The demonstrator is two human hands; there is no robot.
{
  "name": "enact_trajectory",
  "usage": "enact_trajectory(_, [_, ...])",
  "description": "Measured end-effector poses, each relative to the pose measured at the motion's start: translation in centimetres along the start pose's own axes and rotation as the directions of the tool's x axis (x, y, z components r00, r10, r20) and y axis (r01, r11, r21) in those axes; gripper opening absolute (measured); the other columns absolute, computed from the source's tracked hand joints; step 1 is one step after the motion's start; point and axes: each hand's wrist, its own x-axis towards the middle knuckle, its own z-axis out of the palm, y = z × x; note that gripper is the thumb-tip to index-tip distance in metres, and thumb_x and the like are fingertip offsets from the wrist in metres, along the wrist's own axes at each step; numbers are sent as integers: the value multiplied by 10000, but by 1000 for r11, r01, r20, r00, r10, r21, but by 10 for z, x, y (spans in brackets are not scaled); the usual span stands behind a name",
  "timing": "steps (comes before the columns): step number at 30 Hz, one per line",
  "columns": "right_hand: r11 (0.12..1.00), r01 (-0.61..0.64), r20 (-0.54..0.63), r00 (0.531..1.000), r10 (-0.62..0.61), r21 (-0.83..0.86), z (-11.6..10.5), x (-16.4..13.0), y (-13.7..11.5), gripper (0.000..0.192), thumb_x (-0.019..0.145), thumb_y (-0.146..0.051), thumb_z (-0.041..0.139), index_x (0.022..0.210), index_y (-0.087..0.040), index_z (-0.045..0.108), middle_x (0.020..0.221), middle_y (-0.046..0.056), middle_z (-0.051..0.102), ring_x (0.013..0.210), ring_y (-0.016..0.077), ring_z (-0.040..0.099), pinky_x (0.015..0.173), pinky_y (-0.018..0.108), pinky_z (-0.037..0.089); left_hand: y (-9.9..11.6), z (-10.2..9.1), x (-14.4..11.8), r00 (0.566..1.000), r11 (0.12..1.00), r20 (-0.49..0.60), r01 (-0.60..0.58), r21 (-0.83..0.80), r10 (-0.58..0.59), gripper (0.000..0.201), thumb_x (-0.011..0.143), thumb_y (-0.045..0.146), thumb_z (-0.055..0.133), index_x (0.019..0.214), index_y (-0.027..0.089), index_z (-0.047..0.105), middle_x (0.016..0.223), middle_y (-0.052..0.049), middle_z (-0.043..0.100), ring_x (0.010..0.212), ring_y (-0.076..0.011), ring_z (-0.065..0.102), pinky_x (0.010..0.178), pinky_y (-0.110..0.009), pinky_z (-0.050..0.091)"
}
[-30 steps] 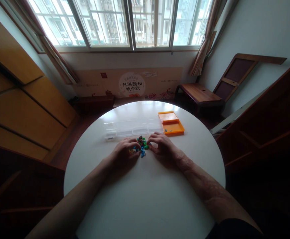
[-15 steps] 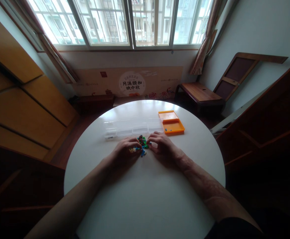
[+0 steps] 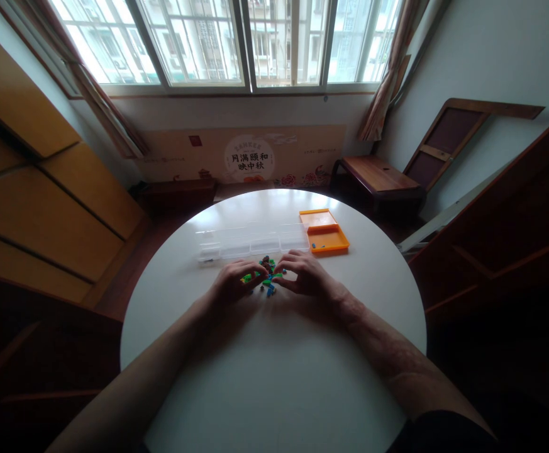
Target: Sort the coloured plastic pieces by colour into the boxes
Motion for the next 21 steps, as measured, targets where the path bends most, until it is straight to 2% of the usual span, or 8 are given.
enact_trajectory(11, [999, 37, -8, 999, -37, 20, 0, 3, -5, 88, 1055, -354, 750, 1083, -293, 806, 1041, 58, 813, 925, 235, 718, 862, 401, 602, 0, 3, 2, 999, 999, -4, -35, 15, 35, 249, 1057, 479, 728, 1010, 256, 829, 981, -35, 865, 822, -167, 796, 893, -325, 599])
enact_trajectory(21, [998, 44, -41, 998, -42, 52, 2, 3, -2, 69, 1031, -340, 764, 1034, -280, 800, 1011, 49, 814, 891, 226, 722, 858, 405, 604, 2, 6, 2, 998, 999, -47, -47, 4, 47, 174, 1048, 417, 753, 1010, 262, 824, 980, -24, 865, 838, -168, 798, 877, -317, 596])
